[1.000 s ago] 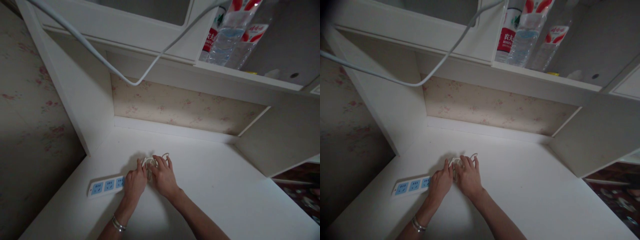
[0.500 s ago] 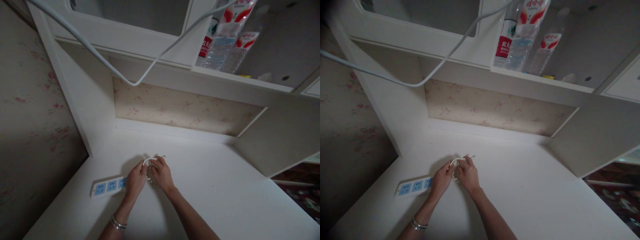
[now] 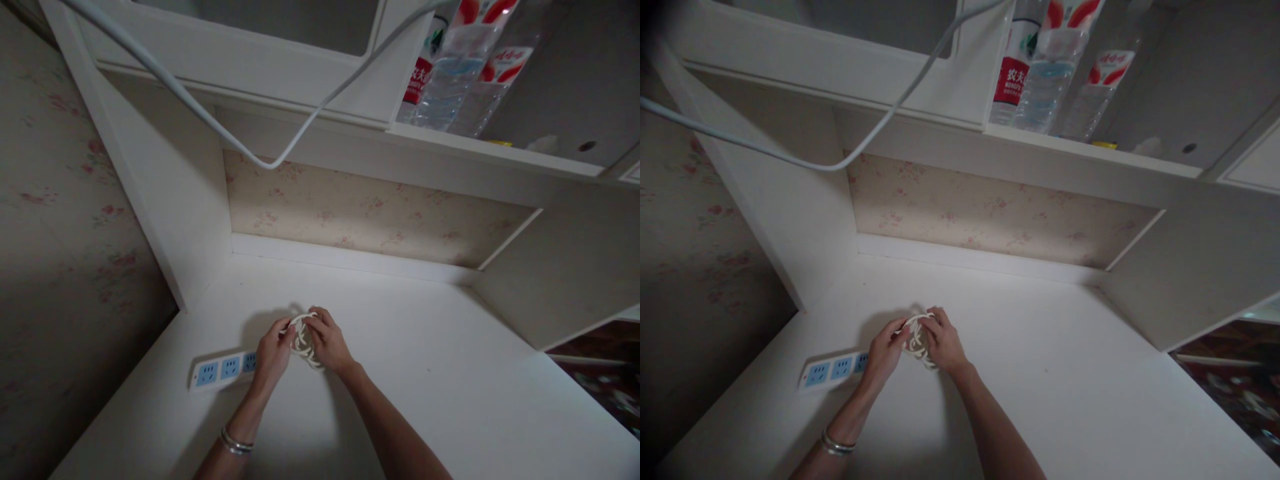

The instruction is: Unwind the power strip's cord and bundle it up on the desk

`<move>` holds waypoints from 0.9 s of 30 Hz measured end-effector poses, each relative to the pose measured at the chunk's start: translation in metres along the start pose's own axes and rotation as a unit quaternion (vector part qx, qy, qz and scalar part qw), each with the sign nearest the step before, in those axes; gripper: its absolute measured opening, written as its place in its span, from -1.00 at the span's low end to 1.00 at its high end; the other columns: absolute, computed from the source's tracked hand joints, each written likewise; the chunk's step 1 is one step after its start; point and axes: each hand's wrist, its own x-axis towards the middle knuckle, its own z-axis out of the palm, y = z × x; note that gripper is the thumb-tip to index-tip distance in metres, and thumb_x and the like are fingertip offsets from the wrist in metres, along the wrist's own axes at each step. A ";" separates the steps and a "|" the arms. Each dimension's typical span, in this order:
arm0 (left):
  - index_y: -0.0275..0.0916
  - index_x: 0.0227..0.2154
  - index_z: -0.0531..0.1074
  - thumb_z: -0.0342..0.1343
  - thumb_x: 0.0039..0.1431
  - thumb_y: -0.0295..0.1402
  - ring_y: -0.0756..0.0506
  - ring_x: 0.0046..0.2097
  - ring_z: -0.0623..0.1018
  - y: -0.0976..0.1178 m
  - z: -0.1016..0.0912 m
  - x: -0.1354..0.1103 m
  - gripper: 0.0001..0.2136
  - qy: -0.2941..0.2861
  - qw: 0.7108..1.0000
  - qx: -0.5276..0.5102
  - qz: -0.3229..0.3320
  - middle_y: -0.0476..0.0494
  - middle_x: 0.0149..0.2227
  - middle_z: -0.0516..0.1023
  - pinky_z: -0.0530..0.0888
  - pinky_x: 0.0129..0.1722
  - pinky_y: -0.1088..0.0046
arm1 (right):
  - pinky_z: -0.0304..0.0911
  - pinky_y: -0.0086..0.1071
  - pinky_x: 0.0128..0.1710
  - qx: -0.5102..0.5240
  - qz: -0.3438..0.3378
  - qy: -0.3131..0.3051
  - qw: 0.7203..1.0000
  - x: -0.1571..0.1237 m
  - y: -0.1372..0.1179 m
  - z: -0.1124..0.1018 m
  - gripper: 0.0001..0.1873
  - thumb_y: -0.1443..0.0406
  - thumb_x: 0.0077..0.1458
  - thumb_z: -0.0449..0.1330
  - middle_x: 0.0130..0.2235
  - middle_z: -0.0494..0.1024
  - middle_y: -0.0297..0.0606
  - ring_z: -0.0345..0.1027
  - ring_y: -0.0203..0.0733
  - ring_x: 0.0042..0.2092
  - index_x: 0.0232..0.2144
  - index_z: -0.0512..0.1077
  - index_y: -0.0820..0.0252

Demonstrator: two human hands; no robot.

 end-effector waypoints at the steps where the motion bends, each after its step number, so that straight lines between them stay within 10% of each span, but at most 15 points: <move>1: -0.28 -0.07 0.45 -0.03 0.17 -0.11 -0.11 -0.26 0.58 -0.002 0.000 0.001 -0.59 0.002 1.000 -0.009 -0.002 -0.18 -0.17 0.61 0.47 -0.25 0.41 | 0.24 -0.29 0.07 -0.001 -0.005 -0.008 1.000 0.002 0.001 -0.001 -0.65 0.42 0.18 -0.01 0.09 0.31 -0.13 0.25 -0.20 0.10 -0.07 0.44 0.08; 10: -0.32 -0.09 0.49 0.07 0.09 -0.08 -0.14 -0.16 0.57 -0.004 -0.002 0.007 -0.56 -0.025 0.996 -0.087 0.001 -0.18 -0.14 0.60 0.48 -0.19 0.40 | 0.25 -0.25 0.06 0.081 0.005 0.071 0.994 0.009 0.008 0.003 -0.78 0.30 0.19 0.08 0.02 0.45 -0.14 0.32 -0.17 0.05 -0.25 0.54 0.11; 17: -0.27 -0.07 0.48 0.00 0.17 -0.10 -0.13 -0.27 0.58 0.008 -0.008 0.004 -0.59 -0.062 0.998 -0.003 0.014 -0.15 -0.20 0.62 0.46 -0.24 0.38 | 0.30 -0.22 0.01 0.219 0.188 0.217 0.932 -0.001 0.003 0.020 -0.79 0.14 0.00 0.28 -0.14 0.56 -0.18 0.41 -0.13 -0.07 -0.37 0.59 0.13; 27: -0.27 -0.20 0.50 0.05 0.15 -0.10 -0.07 -0.37 0.54 0.013 -0.002 -0.003 -0.65 -0.047 0.997 -0.059 0.015 -0.11 -0.32 0.59 0.43 -0.39 0.48 | 0.29 -0.24 0.02 0.200 0.209 0.130 0.948 0.014 0.009 0.016 -0.75 0.16 0.10 0.15 -0.17 0.61 -0.25 0.46 -0.16 -0.10 -0.26 0.58 0.10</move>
